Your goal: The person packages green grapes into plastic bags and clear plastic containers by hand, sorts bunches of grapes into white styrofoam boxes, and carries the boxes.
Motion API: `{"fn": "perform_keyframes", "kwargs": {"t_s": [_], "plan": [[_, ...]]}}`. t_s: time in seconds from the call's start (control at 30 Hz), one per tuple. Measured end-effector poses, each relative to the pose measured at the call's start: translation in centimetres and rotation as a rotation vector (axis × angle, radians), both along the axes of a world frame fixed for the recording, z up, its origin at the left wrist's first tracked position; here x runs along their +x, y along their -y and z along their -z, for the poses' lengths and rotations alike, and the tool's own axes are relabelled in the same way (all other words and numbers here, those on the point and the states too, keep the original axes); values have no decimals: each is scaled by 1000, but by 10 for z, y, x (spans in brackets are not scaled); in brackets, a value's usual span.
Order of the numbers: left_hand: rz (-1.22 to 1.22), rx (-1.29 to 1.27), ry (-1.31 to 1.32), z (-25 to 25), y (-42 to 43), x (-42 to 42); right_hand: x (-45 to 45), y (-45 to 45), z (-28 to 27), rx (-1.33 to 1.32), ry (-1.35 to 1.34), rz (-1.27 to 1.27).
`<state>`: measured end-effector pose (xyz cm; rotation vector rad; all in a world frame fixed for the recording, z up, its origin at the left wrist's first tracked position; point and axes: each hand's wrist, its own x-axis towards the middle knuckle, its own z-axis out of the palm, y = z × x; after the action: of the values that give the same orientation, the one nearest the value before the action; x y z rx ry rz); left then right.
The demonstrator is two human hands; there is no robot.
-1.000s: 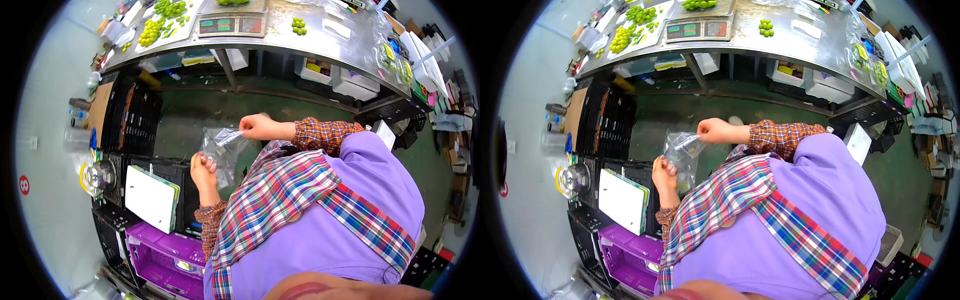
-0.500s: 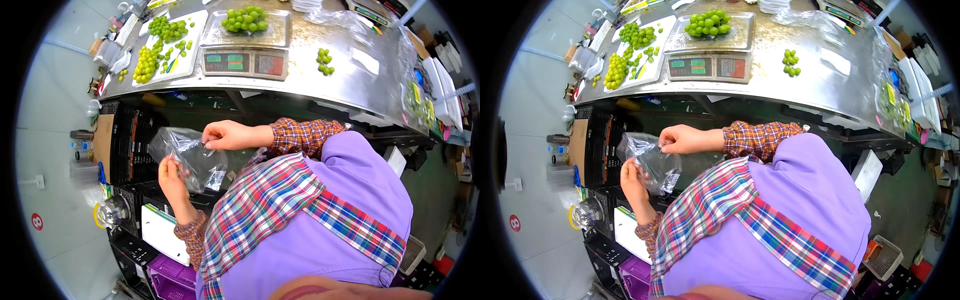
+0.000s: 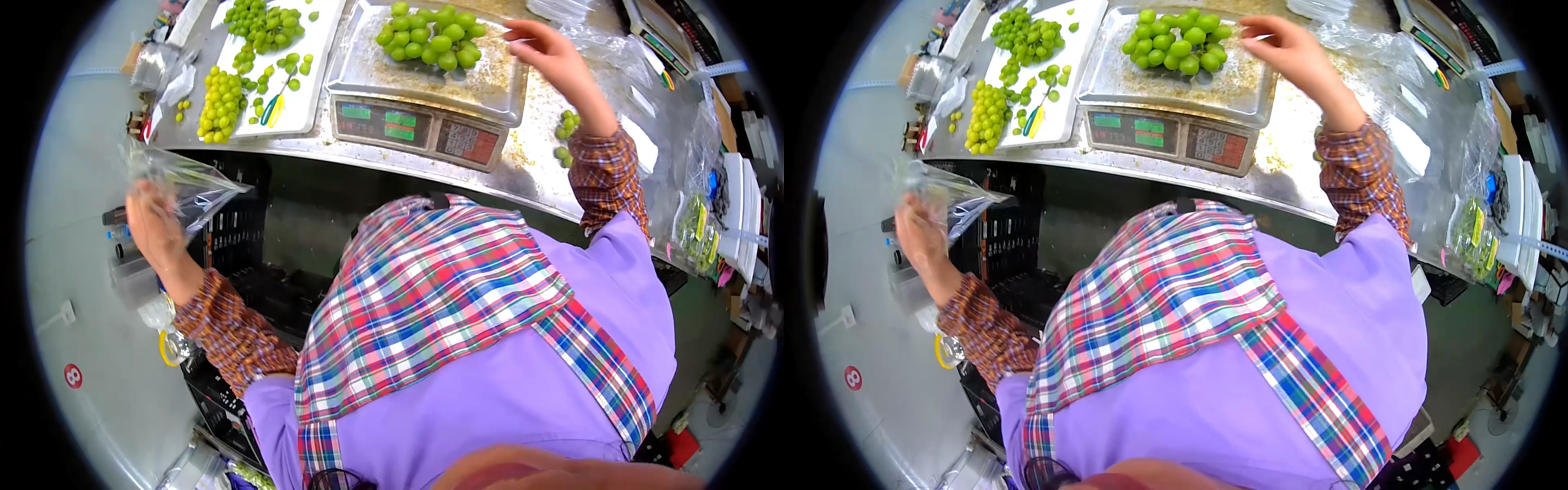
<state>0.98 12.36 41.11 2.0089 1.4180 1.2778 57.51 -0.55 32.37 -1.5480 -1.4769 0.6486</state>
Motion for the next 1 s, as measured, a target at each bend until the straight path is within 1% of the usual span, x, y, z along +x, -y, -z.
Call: {"fn": "perform_keyframes", "kwargs": {"t_s": [0.07,0.1,0.17,0.23,0.3,0.37,0.43,0.5,0.53,0.57,0.6,0.63,0.67,0.73,0.8,0.83,0.9,0.93,0.97,1.0], "plan": [[19,223,-487,-15,-24,3,17,2,6,-50,-298,-2],[-48,196,-441,-20,-35,10,19,6,8,-87,-377,18],[-278,-146,155,-40,-53,59,19,9,12,-161,-538,62],[-254,13,-42,-45,-80,85,18,10,15,-190,-685,50],[-117,88,-196,-41,-103,110,23,6,22,-228,-822,20],[91,156,-204,-25,-130,143,18,0,23,-239,-881,6],[74,35,-453,-8,-152,183,16,-9,26,-266,-946,-8],[262,-65,-138,15,-138,243,10,-19,29,-302,-1011,-2],[231,193,-292,47,-164,260,8,-23,32,-319,-1045,5],[319,-317,-245,33,-143,281,6,-27,36,-335,-1057,8],[360,-75,-273,80,-172,297,6,-29,39,-337,-1059,17],[484,-231,-256,82,-164,310,6,-31,43,-340,-1063,27],[525,-518,-208,91,-168,326,6,-31,45,-343,-1066,38],[604,-666,-260,116,-181,347,3,-29,45,-352,-1061,65],[625,-531,-198,139,-182,357,2,-27,41,-377,-1088,89],[634,-458,-163,137,-178,362,-1,-27,39,-397,-1106,103],[673,-719,-175,132,-169,363,-9,-30,34,-433,-1140,130],[692,-848,-184,126,-162,364,-12,-34,34,-427,-1129,104],[744,-979,-136,124,-158,367,-15,-39,34,-431,-1134,90],[716,-993,-103,121,-153,370,-17,-44,35,-435,-1139,76]]}}
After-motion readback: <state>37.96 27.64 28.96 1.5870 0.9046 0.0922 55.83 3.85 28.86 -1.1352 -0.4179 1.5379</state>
